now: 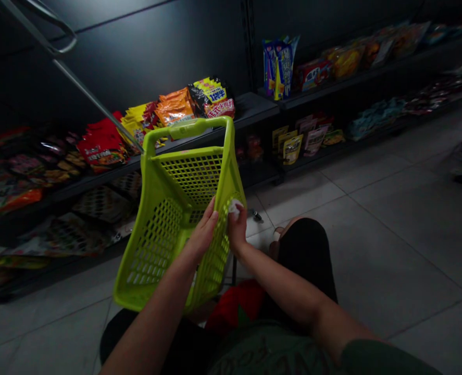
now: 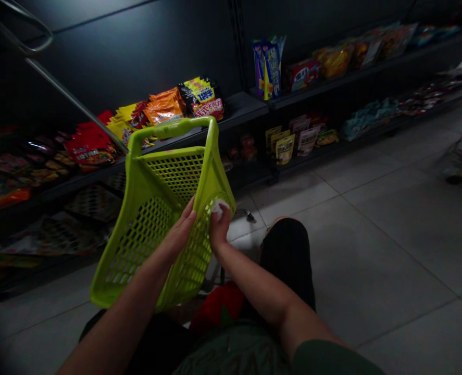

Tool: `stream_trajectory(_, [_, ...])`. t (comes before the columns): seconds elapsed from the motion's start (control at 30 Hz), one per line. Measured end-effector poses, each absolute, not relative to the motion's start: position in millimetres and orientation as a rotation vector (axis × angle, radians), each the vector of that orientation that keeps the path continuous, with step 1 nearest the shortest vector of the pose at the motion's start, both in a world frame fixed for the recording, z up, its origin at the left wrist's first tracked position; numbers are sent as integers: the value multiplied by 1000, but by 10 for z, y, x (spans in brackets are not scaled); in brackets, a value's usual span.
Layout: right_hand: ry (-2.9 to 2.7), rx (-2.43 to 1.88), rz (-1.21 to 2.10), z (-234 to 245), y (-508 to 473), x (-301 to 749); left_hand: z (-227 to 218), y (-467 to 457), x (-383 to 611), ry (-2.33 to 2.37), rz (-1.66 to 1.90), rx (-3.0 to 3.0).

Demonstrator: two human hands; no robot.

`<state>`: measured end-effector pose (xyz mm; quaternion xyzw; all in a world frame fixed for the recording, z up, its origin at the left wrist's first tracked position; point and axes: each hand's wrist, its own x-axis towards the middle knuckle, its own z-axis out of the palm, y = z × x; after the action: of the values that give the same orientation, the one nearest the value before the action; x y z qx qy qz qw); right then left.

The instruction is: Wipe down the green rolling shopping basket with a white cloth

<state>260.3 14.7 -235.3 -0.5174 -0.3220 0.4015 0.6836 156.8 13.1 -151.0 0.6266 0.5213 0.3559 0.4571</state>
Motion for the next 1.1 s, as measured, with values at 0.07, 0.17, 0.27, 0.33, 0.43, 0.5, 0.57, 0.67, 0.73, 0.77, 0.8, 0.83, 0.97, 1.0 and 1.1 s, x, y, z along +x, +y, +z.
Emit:
stream_trajectory(0.07, [-747,-1144,995,-2439,-389,2407,-1534,155,1579,1288,882,1553])
stream_trajectory(0.17, [-845,-1039,1239,-2476,-943,2280,-1544,158,1597,1310,888,1544])
stream_trajectory(0.27, [-721,-1012,1362,-2295,-686,2418,-1529,157,1637,1311,908,1541])
stream_trajectory(0.33, [-558,-1056,1273,-2122,-256,2547,-1519,170,1671,1299,909,1540])
stream_trajectory(0.43, [-503,-1063,1152,-1980,39,2608,-1520,208,1714,1303,914,1538])
stream_trajectory(0.5, [-654,-1048,1121,-2016,-215,2559,-1532,227,1728,1322,925,1560])
stream_trajectory(0.57, [-892,-1010,1117,-2120,-702,2501,-1549,231,1733,1325,929,1580])
stream_trajectory(0.67, [-1220,-837,1152,-2263,-1341,2485,-1566,214,1741,1296,932,1579])
stream_trajectory(0.73, [-1353,-739,1151,-2300,-1494,2519,-1557,202,1755,1284,937,1580])
stream_trajectory(0.77, [-1406,-708,1139,-2305,-1493,2539,-1548,199,1764,1283,939,1587])
stream_trajectory(0.8, [-1459,-678,1132,-2310,-1459,2558,-1536,198,1774,1288,941,1600])
stream_trajectory(0.83, [-1514,-650,1147,-2323,-1408,2578,-1524,199,1783,1297,947,1614])
stream_trajectory(0.97, [-1639,-663,1341,-2551,-1265,2699,-1495,199,1789,1309,951,1632])
stream_trajectory(1.0, [-1640,-718,1367,-2639,-1272,2739,-1494,193,1781,1303,949,1626])
stream_trajectory(1.1, [-1706,-820,1277,-2815,-1361,2811,-1500,165,1746,1291,947,1615])
